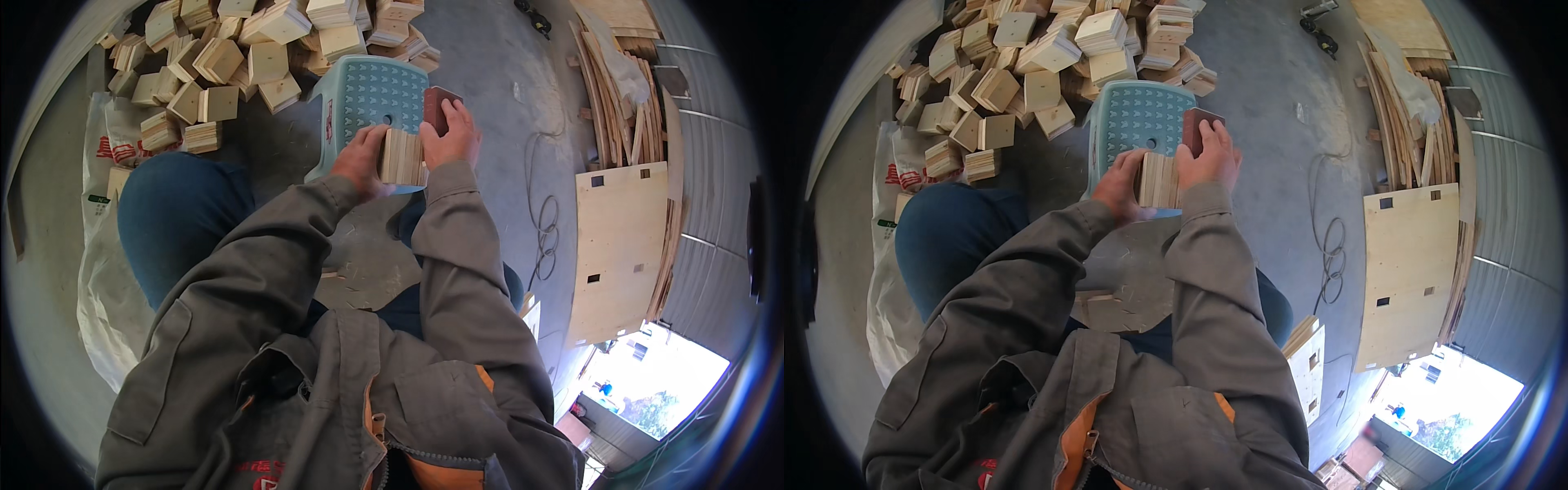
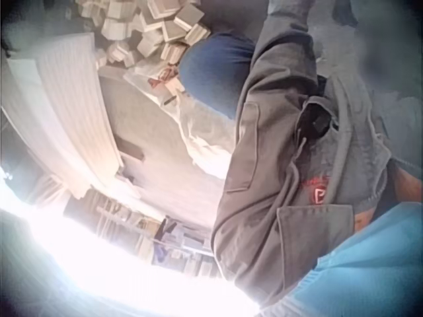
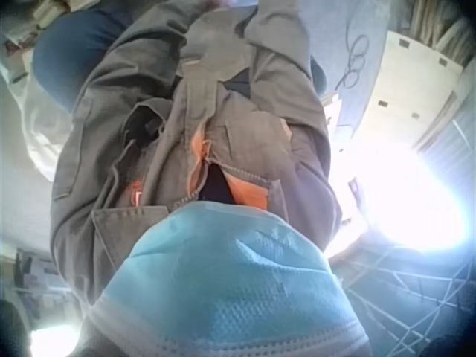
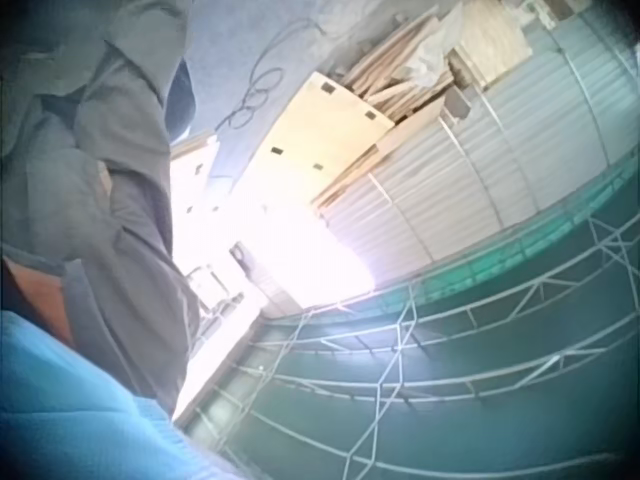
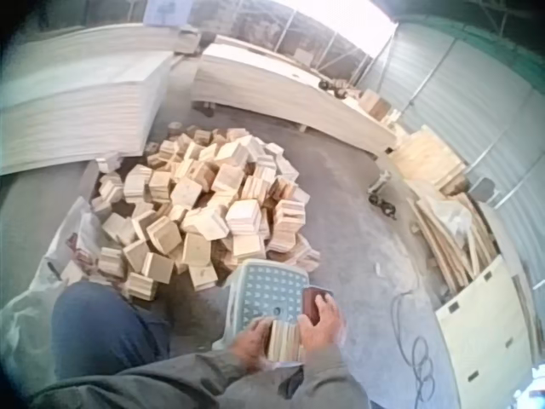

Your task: The person sits on the floor and sands small wooden blocks one by one using a sanding block. They pick up each block, rub all sides with the sanding block, and place the finished pieces into a nearby stack.

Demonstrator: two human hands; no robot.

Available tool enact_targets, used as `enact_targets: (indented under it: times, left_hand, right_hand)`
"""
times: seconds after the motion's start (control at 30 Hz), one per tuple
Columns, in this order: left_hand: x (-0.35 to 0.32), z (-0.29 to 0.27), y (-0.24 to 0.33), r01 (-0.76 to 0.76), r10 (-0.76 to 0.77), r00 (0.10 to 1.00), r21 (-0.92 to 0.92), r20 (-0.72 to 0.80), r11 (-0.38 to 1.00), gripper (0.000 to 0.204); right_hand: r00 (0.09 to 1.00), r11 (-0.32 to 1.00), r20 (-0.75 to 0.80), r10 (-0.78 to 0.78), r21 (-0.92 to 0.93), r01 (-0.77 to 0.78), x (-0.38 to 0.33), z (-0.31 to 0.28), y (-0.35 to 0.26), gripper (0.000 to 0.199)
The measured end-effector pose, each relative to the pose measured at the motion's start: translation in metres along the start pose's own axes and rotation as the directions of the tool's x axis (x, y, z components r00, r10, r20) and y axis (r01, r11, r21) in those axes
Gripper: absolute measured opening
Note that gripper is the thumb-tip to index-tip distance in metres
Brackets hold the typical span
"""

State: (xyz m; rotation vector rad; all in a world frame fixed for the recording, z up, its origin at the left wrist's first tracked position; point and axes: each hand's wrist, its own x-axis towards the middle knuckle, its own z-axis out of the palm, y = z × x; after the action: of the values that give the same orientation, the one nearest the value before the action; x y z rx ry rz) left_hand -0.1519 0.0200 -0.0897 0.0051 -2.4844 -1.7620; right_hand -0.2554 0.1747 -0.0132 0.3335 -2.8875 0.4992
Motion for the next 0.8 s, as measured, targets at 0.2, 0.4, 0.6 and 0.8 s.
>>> enact_targets:
  times: [0.2,0.4,0.6,0.8]
  left_hand:
    - [0.0,0.003,-0.002,-0.02,0.02,0.999,0.006,-0.043,1.0,0.103]
    - [0.001,0.002,-0.001,-0.025,0.025,0.999,-0.008,-0.03,1.0,0.102]
    - [0.002,0.004,-0.003,-0.033,0.033,0.999,-0.002,-0.026,0.999,0.102]
    - [0.002,0.004,-0.004,-0.011,0.012,0.999,0.011,-0.049,1.0,0.104]
  right_hand:
    - [0.989,0.99,-0.062,-0.132,0.036,0.134,-0.087,-0.023,0.006,0.062]
    - [0.968,0.969,-0.114,-0.222,0.08,0.231,-0.158,-0.043,0.013,0.067]
    - [0.975,0.978,-0.111,-0.192,0.058,0.199,-0.144,-0.041,0.006,0.064]
    - [0.982,0.985,-0.088,-0.166,0.039,0.17,-0.074,-0.018,0.0,0.058]
